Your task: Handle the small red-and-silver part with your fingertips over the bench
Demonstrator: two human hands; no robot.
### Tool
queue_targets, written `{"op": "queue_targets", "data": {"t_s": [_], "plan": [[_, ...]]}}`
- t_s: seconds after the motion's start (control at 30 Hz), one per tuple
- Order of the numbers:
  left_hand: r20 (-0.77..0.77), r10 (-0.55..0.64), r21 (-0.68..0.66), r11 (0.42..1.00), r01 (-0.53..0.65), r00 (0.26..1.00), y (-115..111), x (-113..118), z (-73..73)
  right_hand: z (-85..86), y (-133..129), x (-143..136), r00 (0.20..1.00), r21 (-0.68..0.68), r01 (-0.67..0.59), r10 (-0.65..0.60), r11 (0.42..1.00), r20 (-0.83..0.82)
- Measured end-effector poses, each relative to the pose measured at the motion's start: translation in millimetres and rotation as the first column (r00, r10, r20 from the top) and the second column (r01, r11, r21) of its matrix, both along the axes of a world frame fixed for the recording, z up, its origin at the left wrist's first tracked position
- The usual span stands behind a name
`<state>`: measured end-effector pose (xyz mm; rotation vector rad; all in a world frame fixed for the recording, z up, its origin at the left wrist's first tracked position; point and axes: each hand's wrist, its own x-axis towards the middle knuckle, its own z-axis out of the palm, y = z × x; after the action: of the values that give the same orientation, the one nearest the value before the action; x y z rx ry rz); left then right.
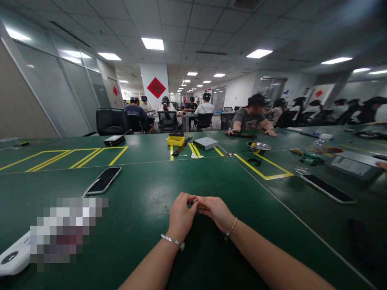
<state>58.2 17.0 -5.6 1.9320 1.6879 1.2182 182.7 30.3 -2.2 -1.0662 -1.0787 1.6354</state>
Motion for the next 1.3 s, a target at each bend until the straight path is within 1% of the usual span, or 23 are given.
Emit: {"op": "queue_targets", "data": {"t_s": [0.13, 0.27, 0.37, 0.43, 0.57, 0.67, 0.73, 0.8, 0.83, 0.87, 0.9, 0.93, 0.97, 1.0, 1.03, 1.07, 1.1, 1.13, 1.17, 1.2, 1.23, 1.3], "plan": [[0.024, -0.05, -0.001, 0.999, 0.05, 0.998, -0.4, 2.5, -0.2, -0.6, 1.2, -1.3, 0.998, 0.021, 0.052, -0.052, 0.998, 0.022], [0.066, -0.085, -0.017, 0.996, 0.086, 0.994, 1.0, 4.0, -3.1, -0.6, 8.2, 2.8, 0.992, 0.062, 0.122, -0.124, 0.991, 0.036], [0.116, -0.084, -0.059, 0.994, 0.091, 0.99, 1.9, 4.1, -4.5, -0.2, 13.2, 8.0, 0.979, 0.077, 0.192, -0.197, 0.978, 0.054], [0.124, -0.093, -0.092, 0.99, 0.105, 0.988, 1.9, 3.4, -4.4, 0.5, 14.1, 10.2, 0.975, 0.081, 0.201, -0.207, 0.976, 0.083], [0.086, -0.068, -0.131, 0.988, 0.079, 0.994, 1.1, 1.3, -4.2, 0.9, 11.8, 9.5, 0.979, 0.089, 0.152, -0.162, 0.984, 0.127], [0.051, -0.057, -0.121, 0.991, 0.062, 0.997, 0.8, 0.6, -6.4, -1.8, 9.5, 5.0, 0.986, 0.099, 0.091, -0.103, 0.991, 0.132], [0.03, -0.07, -0.116, 0.991, 0.073, 0.997, 1.0, 0.7, -8.6, -3.4, 9.1, 1.7, 0.988, 0.144, 0.031, -0.052, 0.989, 0.147], [0.026, -0.081, -0.129, 0.988, 0.084, 0.996, 1.5, 0.6, -10.2, -2.4, 11.0, 2.0, 0.978, 0.211, -0.018, -0.027, 0.977, 0.209], [0.032, -0.082, -0.138, 0.987, 0.085, 0.996, 1.8, 0.5, -10.5, -0.4, 13.1, 5.2, 0.962, 0.256, -0.029, -0.043, 0.966, 0.269], [0.041, -0.078, -0.145, 0.986, 0.083, 0.996, 2.1, 0.3, -10.4, 2.6, 16.2, 11.4, 0.932, 0.315, -0.028, -0.089, 0.949, 0.351], [0.052, -0.076, -0.151, 0.985, 0.083, 0.996, 2.4, -0.1, -10.0, 6.2, 20.2, 20.9, 0.878, 0.39, -0.026, -0.166, 0.92, 0.449], [0.065, -0.074, -0.156, 0.984, 0.083, 0.995, 2.8, -0.5, -9.6, 10.2, 25.0, 34.0, 0.79, 0.477, -0.03, -0.272, 0.878, 0.55], [0.078, -0.07, -0.161, 0.984, 0.082, 0.995, 3.1, -0.9, -9.1, 14.0, 30.1, 50.5, 0.668, 0.563, -0.047, -0.393, 0.825, 0.632], [0.088, -0.064, -0.168, 0.983, 0.078, 0.994, 3.5, -1.3, -8.8, 17.3, 35.4, 69.9, 0.519, 0.629, -0.074, -0.509, 0.774, 0.687], [0.096, -0.058, -0.177, 0.981, 0.074, 0.994, 3.9, -1.6, -8.7, 19.6, 40.4, 91.2, 0.358, 0.665, -0.097, -0.598, 0.74, 0.717], [0.099, -0.055, -0.187, 0.98, 0.073, 0.994, 4.3, -1.8, -8.8, 20.8, 44.8, 113.5, 0.201, 0.67, -0.101, -0.645, 0.735, 0.737], [0.099, -0.054, -0.195, 0.978, 0.073, 0.994, 4.7, -2.0, -9.3, 20.7, 48.5, 135.6, 0.055, 0.651, -0.074, -0.649, 0.755, 0.759], [0.095, -0.054, -0.203, 0.976, 0.073, 0.994, 5.1, -2.0, -9.9, 19.3, 51.4, 156.3, -0.063, 0.62, -0.032, -0.62, 0.784, 0.782], [0.091, -0.057, -0.211, 0.975, 0.075, 0.994, 5.4, -2.1, -10.7, 16.7, 53.4, 174.8, -0.146, 0.59, 0.021, -0.582, 0.807, 0.8], [0.086, -0.061, -0.217, 0.973, 0.078, 0.994, 5.6, -2.1, -11.4, 13.1, 54.7, 190.6, -0.198, 0.561, 0.076, -0.539, 0.824, 0.818], [0.084, -0.062, -0.22, 0.972, 0.079, 0.995, 5.8, -2.1, -12.1, 9.0, 55.4, 203.3, -0.221, 0.535, 0.127, -0.502, 0.835, 0.836], [0.084, -0.057, -0.227, 0.971, 0.075, 0.995, 6.0, -2.0, -12.9, 0.4, 56.2, 220.1, -0.207, 0.474, 0.211, -0.435, 0.855, 0.876]]}}
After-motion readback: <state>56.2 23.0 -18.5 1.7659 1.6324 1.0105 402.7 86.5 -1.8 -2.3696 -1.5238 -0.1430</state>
